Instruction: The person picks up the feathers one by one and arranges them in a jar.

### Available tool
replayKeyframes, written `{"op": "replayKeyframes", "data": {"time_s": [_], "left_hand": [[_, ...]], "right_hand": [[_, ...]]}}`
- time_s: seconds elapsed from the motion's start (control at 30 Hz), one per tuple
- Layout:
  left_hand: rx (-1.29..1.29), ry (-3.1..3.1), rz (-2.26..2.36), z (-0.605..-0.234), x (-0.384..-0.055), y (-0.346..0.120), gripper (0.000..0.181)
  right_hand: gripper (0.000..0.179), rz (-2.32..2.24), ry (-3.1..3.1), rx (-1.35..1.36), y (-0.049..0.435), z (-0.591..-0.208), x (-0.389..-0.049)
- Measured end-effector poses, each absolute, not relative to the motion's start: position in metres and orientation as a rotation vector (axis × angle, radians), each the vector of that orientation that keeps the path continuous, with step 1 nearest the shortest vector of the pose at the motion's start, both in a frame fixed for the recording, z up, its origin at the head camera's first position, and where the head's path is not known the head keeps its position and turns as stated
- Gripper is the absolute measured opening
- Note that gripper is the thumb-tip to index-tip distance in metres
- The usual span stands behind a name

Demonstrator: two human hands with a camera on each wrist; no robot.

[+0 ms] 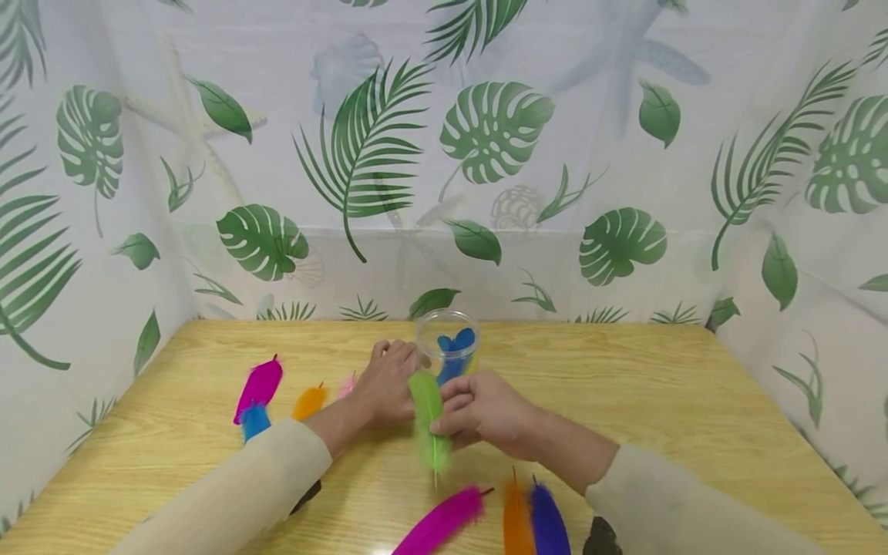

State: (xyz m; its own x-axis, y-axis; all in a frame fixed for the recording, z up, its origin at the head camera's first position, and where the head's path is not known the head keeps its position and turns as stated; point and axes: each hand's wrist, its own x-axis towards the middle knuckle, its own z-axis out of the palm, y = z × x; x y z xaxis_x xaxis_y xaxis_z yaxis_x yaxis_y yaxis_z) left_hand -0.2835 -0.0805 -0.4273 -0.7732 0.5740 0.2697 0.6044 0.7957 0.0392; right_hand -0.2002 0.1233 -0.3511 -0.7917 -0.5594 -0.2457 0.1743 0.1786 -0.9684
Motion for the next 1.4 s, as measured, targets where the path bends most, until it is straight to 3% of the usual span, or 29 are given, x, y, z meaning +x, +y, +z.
{"op": "replayKeyframes", "data": {"time_s": [0.43,0.67,0.83,1.17,1.4], "left_hand": [[-0.888,-2.769,-0.212,-0.425,-0.280,-0.078,0.067],[-0.881,-2.756,-0.212,-0.427,-0.281,-0.077,0.083],[-0.879,-2.768,-0.217,-0.427,-0.279,-0.077,0.083],[-0.893,-2.749,-0.241,-0.428,-0.280,-0.078,0.082],[-0.888,-2.754,-0.254,-0.429,-0.281,-0.079,0.082]], "right_hand": [[0.044,-1.712,1.967,-0.409,0.136,-0.315,-0.208],[0.041,-1.801,2.064,-0.402,0.143,-0.292,-0.225],[0.036,-1.982,2.094,-0.302,0.143,-0.287,-0.238],[0.047,-2.246,2.126,-0.042,0.139,-0.287,-0.253],[0.029,-2.279,2.071,-0.044,0.137,-0.292,-0.255]]}}
